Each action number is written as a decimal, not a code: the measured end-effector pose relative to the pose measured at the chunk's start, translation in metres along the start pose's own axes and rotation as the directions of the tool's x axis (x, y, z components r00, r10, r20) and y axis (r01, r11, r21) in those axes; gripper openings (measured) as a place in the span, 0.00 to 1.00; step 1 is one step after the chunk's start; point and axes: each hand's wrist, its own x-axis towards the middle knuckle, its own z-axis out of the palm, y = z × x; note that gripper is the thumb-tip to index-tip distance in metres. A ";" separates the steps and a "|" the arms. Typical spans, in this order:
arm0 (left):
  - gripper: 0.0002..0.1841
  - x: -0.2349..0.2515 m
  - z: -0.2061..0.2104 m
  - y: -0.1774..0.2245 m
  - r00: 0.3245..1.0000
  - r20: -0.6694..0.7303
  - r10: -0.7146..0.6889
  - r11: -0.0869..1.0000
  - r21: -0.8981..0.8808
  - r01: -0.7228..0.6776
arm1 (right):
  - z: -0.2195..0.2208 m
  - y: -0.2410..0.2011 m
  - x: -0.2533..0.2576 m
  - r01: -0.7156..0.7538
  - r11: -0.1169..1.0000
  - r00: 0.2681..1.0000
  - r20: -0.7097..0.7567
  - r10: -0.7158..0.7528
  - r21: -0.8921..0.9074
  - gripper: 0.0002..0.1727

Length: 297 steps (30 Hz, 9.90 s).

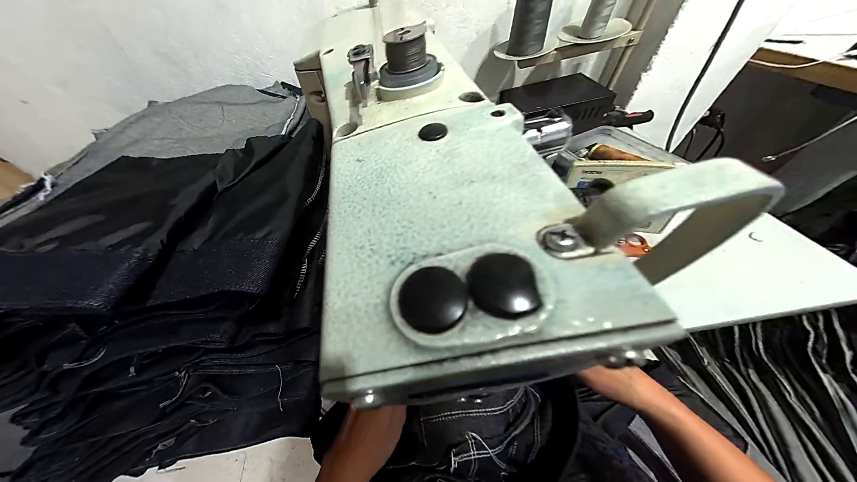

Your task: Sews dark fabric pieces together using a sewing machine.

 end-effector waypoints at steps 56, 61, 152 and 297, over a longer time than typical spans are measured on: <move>0.26 -0.017 -0.039 0.023 0.956 0.177 -0.233 0.972 0.085 0.221 | 0.004 -0.023 0.004 -0.189 0.869 0.948 -0.147 0.284 0.457 0.15; 0.25 -0.026 -0.047 0.030 0.935 0.307 -0.175 0.984 0.064 0.163 | 0.005 -0.004 -0.023 -0.109 0.966 0.951 -0.258 0.169 0.234 0.50; 0.16 -0.052 -0.041 -0.009 0.969 -0.247 -0.034 0.952 0.288 0.107 | 0.016 -0.029 -0.040 -0.077 0.992 0.993 -0.092 0.068 -0.096 0.26; 0.15 -0.002 0.025 0.008 0.982 -0.093 -0.167 0.952 -0.273 0.136 | 0.024 -0.042 -0.029 -0.349 0.742 0.936 0.178 0.303 0.573 0.08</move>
